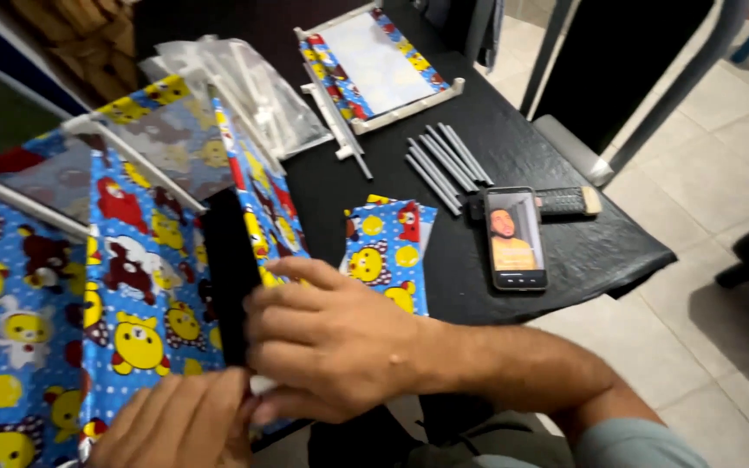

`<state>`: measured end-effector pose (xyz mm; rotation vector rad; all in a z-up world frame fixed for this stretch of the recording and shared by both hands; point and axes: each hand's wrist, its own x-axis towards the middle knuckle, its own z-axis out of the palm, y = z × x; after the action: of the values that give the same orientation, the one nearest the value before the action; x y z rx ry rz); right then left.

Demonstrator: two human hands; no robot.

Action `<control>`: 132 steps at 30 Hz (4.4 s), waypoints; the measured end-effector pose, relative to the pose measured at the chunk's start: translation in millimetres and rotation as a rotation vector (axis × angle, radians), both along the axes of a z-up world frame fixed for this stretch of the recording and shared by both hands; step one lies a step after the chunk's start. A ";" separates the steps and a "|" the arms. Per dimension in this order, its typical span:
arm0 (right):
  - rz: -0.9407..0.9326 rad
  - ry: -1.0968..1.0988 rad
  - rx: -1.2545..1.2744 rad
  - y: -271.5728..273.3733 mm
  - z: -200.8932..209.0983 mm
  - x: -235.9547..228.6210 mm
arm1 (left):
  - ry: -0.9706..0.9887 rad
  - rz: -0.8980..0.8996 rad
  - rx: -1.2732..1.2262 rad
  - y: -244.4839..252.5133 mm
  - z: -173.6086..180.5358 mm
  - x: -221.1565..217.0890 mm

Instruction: Assembling a fabric and metal pole shoe rack on a table.

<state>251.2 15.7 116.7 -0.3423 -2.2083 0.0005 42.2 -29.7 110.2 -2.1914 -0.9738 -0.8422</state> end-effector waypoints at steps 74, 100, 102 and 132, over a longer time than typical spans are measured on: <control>0.093 -0.361 0.139 -14.4 27.2 23.1 | 0.181 -0.158 -0.200 -15.8 43.2 -8.3; 0.188 -0.341 0.611 38.0 83.8 -2.5 | 0.420 -0.175 0.129 -7.1 102.1 -12.6; 0.270 -0.307 0.522 40.9 92.4 -3.1 | 0.432 -0.074 0.315 -8.0 91.0 -10.5; 0.146 -0.572 0.476 19.4 93.3 6.1 | 0.435 -0.189 0.403 10.8 86.6 -3.0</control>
<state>257.3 35.1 210.0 0.1046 -2.6897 -0.5987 39.2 -18.9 196.8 -2.0068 -0.3536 -0.5467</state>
